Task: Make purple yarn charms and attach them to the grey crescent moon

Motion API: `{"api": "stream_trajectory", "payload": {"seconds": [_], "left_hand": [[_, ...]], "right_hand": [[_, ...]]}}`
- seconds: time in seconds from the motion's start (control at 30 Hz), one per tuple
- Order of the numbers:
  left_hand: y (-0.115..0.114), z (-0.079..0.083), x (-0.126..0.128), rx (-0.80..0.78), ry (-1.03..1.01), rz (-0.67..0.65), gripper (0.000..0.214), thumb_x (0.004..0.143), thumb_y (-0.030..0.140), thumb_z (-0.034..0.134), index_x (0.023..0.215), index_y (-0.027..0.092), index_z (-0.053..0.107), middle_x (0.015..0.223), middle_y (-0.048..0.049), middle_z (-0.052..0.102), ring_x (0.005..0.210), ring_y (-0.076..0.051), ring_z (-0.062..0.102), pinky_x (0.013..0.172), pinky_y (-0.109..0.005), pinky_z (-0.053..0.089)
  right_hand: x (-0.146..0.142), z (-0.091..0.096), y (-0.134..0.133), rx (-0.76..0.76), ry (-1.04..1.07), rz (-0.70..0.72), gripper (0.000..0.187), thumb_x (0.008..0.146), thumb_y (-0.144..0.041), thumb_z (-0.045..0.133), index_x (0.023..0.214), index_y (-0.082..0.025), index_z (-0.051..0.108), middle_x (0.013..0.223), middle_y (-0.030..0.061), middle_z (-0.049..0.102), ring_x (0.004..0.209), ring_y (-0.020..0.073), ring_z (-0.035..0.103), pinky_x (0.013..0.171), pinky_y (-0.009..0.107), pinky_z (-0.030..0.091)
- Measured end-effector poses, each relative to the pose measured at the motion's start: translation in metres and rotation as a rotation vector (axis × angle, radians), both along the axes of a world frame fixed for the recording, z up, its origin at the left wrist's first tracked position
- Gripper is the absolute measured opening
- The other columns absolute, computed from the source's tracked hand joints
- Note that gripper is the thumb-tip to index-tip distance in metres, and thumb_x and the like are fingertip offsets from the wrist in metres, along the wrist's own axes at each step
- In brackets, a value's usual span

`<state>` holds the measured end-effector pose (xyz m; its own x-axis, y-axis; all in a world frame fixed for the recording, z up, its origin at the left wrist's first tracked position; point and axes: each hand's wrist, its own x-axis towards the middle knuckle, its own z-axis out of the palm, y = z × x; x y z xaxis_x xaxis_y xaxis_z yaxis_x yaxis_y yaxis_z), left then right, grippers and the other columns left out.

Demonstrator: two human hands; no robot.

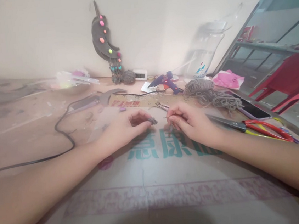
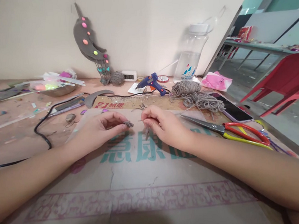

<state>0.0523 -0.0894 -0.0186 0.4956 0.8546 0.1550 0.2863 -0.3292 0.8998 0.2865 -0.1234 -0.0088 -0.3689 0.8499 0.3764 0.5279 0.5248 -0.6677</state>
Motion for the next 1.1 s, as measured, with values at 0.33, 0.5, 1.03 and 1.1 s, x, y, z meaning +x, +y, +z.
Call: {"api": "stream_trajectory", "payload": {"seconds": [0.33,0.5,1.03,1.1], "left_hand": [[0.0,0.001,0.0,0.039,0.008,-0.033,0.016,0.086,0.034,0.065,0.094,0.021,0.069,0.092,-0.0023,0.075,0.083,-0.017,0.069,0.077,-0.03,0.054],[0.002,0.003,0.0,0.069,0.019,-0.058,0.018,0.088,0.034,0.063,0.097,0.021,0.071,0.093,-0.002,0.075,0.084,-0.017,0.068,0.079,-0.03,0.054],[-0.001,0.009,0.002,0.039,0.09,-0.116,0.017,0.088,0.032,0.063,0.095,0.019,0.071,0.082,0.0,0.073,0.071,-0.012,0.064,0.066,-0.022,0.051],[-0.002,0.01,0.002,0.042,0.092,-0.113,0.016,0.088,0.031,0.063,0.094,0.019,0.071,0.08,0.0,0.073,0.069,-0.011,0.064,0.064,-0.022,0.05]], "right_hand": [[-0.007,0.011,0.0,-0.311,0.13,-0.118,0.013,0.085,-0.027,0.062,0.091,-0.018,0.07,0.063,-0.0003,0.068,0.054,0.0123,0.063,0.054,0.025,0.053],[-0.008,0.008,0.0,-0.43,0.22,-0.008,0.013,0.089,-0.028,0.057,0.092,-0.016,0.064,0.066,0.0,0.069,0.05,0.0105,0.062,0.049,0.022,0.052],[-0.006,0.004,-0.005,0.37,-0.297,-0.009,0.006,0.089,-0.019,0.066,0.085,-0.016,0.069,0.075,0.0009,0.072,0.064,0.0117,0.063,0.06,0.022,0.047],[-0.007,0.003,-0.005,0.376,-0.309,0.005,0.007,0.09,-0.019,0.065,0.085,-0.016,0.068,0.075,0.001,0.071,0.064,0.0117,0.063,0.061,0.022,0.046]]}}
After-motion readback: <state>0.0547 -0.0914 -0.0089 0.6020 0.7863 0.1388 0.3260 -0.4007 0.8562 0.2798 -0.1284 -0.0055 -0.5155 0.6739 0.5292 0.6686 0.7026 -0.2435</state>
